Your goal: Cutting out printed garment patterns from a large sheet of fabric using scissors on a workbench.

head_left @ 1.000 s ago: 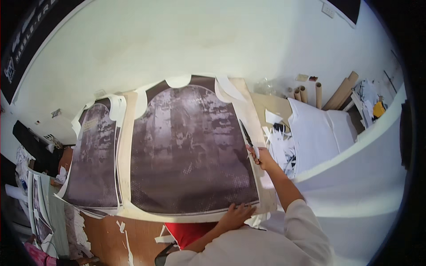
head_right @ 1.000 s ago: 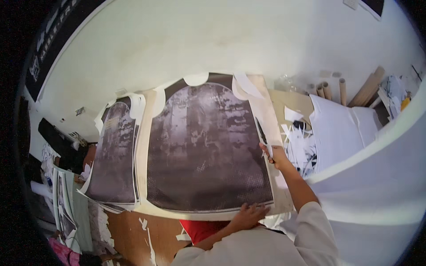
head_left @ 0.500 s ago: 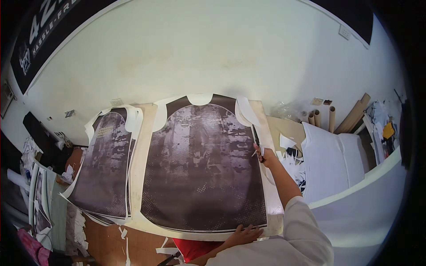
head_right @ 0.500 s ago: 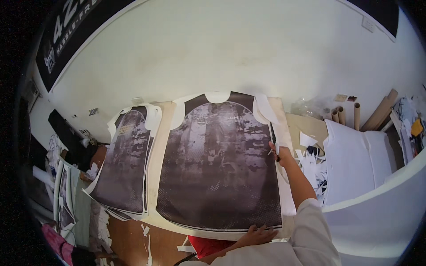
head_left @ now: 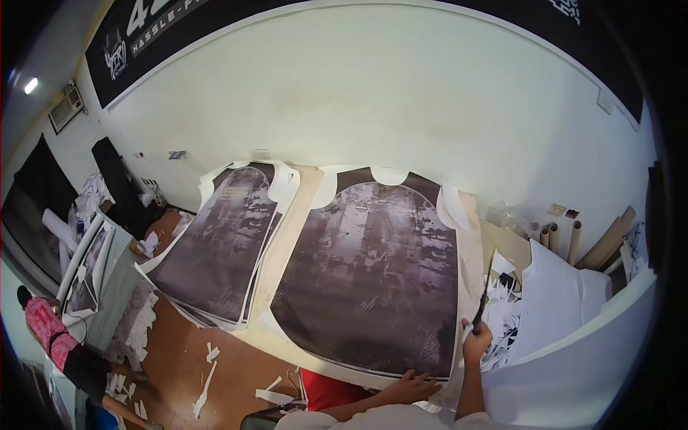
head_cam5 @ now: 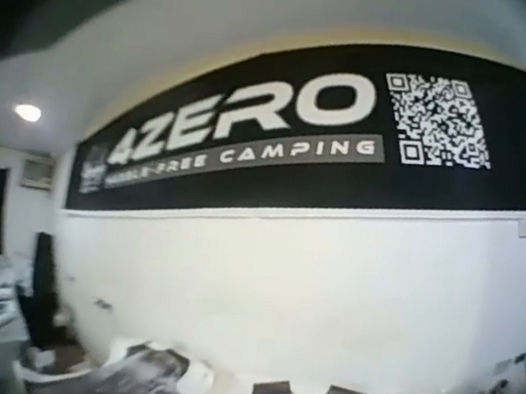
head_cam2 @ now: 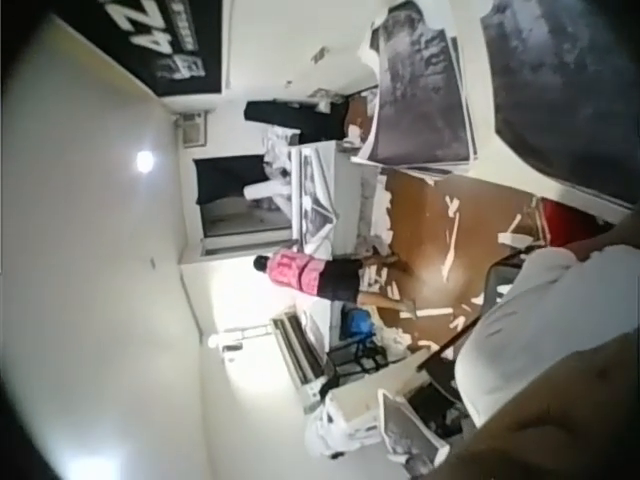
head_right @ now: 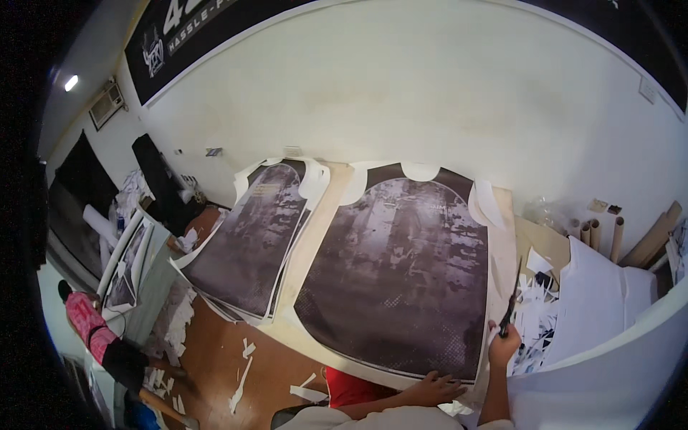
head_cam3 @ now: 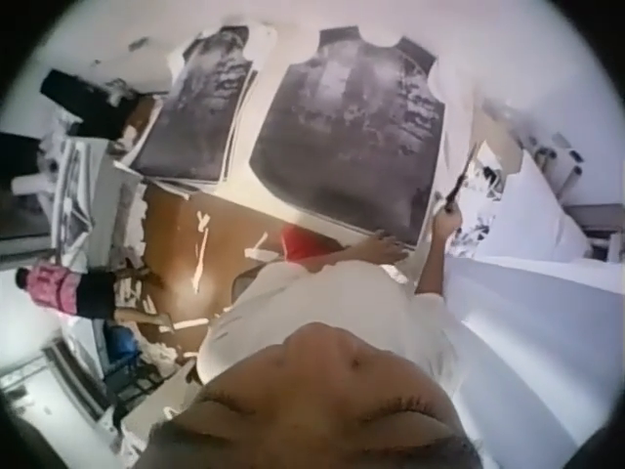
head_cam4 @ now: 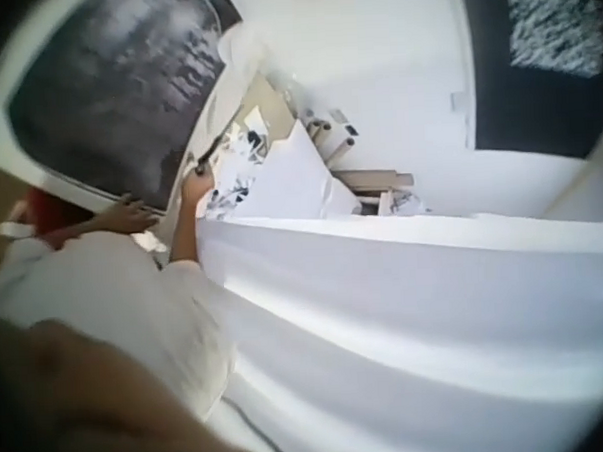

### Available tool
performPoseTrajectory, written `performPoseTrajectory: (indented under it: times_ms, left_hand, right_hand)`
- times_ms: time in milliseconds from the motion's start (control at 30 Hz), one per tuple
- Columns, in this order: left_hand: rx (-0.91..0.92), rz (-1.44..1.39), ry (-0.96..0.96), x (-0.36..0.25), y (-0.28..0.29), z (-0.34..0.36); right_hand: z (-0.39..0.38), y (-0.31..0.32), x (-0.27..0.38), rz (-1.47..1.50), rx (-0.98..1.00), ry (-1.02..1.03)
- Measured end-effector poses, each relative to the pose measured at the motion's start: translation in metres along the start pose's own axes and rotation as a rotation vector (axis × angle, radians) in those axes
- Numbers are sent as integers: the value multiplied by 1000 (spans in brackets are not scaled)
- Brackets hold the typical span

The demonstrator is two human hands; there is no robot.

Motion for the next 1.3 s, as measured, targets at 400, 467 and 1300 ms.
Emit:
performPoseTrajectory:
  times_ms: [400, 467, 1300]
  left_hand:
    - [277, 6, -25, 24, 57, 29]
    - [282, -4, -13, 12, 50, 25]
    - [489, -151, 19, 13, 65, 31]
  right_hand:
    - [-87, 38, 8, 4, -203, -36]
    - [-92, 46, -8, 22, -221, -46]
    - [-100, 53, 10, -32, -232, -57]
Point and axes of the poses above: each hand's wrist, its own z-axis towards the middle knuckle, its own y-axis out of the back of the hand, x = y × z, the point moved 2 cm from there along z, towards the middle knuckle, and after that the axes turned 15 degrees about z, right-handed, at the moved point
